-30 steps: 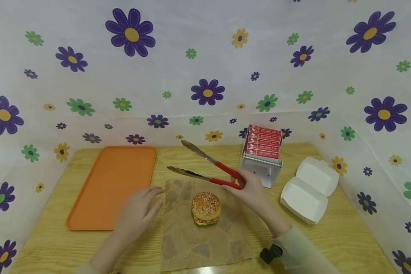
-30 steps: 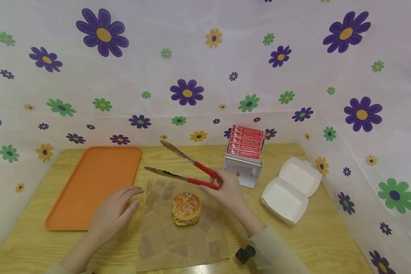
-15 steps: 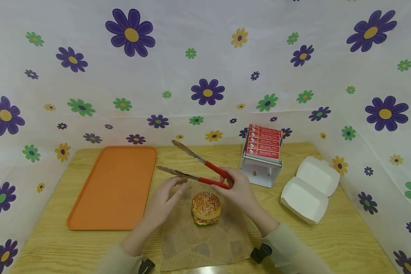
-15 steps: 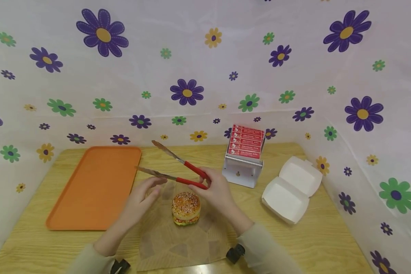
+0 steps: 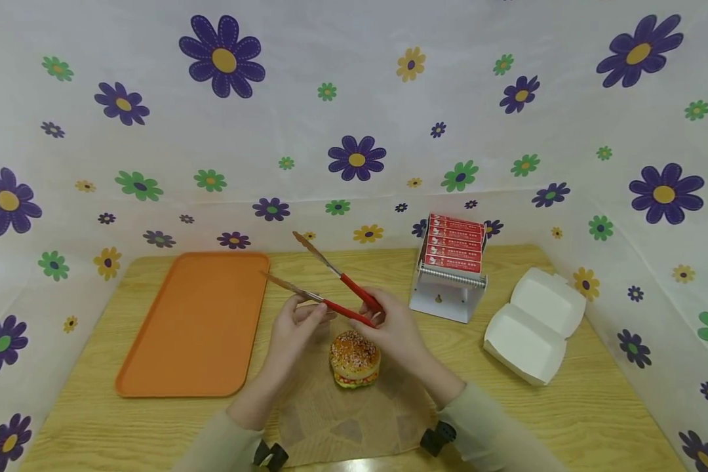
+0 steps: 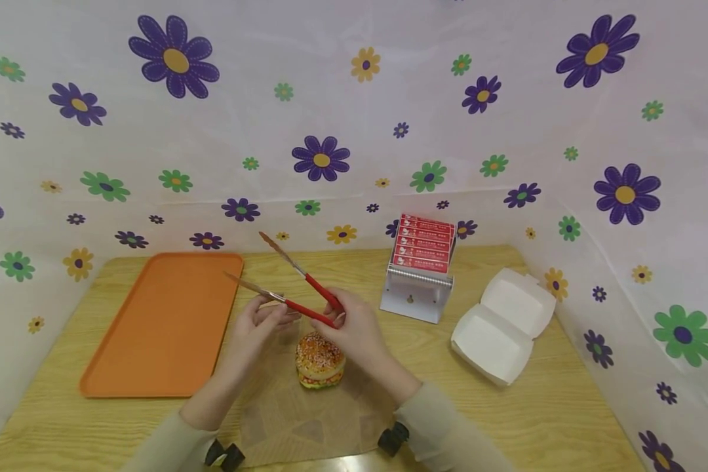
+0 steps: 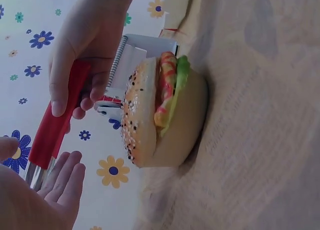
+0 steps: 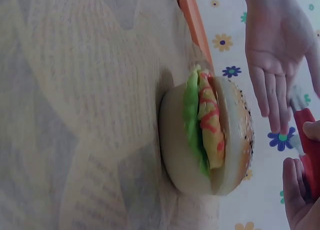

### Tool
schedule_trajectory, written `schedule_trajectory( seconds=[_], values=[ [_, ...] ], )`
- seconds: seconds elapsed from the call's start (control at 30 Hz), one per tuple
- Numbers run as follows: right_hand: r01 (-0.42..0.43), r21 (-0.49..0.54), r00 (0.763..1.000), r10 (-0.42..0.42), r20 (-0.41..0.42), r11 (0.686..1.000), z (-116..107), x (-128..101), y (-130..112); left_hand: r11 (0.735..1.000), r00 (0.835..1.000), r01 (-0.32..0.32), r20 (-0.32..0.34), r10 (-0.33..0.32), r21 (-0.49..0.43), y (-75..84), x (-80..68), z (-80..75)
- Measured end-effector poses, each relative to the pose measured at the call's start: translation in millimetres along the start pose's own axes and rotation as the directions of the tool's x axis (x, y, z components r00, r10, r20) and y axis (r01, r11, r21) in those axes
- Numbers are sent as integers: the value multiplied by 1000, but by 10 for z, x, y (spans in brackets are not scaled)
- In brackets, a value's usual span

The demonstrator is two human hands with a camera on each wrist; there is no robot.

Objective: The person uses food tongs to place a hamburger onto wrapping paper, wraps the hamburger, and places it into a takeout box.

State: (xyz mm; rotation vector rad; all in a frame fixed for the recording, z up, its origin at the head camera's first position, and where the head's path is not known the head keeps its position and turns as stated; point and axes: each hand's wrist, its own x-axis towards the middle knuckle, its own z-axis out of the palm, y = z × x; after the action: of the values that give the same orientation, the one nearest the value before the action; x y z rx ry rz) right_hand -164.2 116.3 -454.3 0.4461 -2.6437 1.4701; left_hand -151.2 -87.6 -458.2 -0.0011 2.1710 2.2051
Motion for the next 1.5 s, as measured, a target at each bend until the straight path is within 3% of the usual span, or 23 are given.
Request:
schedule_trajectory(
  seconds=[0.23, 0.6, 0.9, 1.13, 1.5],
  values=[
    [33, -16, 999, -33, 32, 999, 59, 11, -35, 966, 991, 118, -36, -130, -228, -28, 63, 18],
    [98, -83, 992, -91, 84, 992, 120, 15, -41, 922, 975, 181, -62, -215, -342, -21, 88, -36],
    [120, -113, 987, -106, 118, 986, 99, -23, -85, 920, 969, 195, -77, -234, -340, 21, 94, -142],
    [92, -24, 987, -88, 133, 995, 15, -82, -80, 936, 971, 188, -90, -223, -297, 25, 131, -289],
    [106, -42, 993, -104, 46, 993, -182, -249, 93, 949, 964, 222, -92, -248, -225, 81, 128, -670]
  ],
)
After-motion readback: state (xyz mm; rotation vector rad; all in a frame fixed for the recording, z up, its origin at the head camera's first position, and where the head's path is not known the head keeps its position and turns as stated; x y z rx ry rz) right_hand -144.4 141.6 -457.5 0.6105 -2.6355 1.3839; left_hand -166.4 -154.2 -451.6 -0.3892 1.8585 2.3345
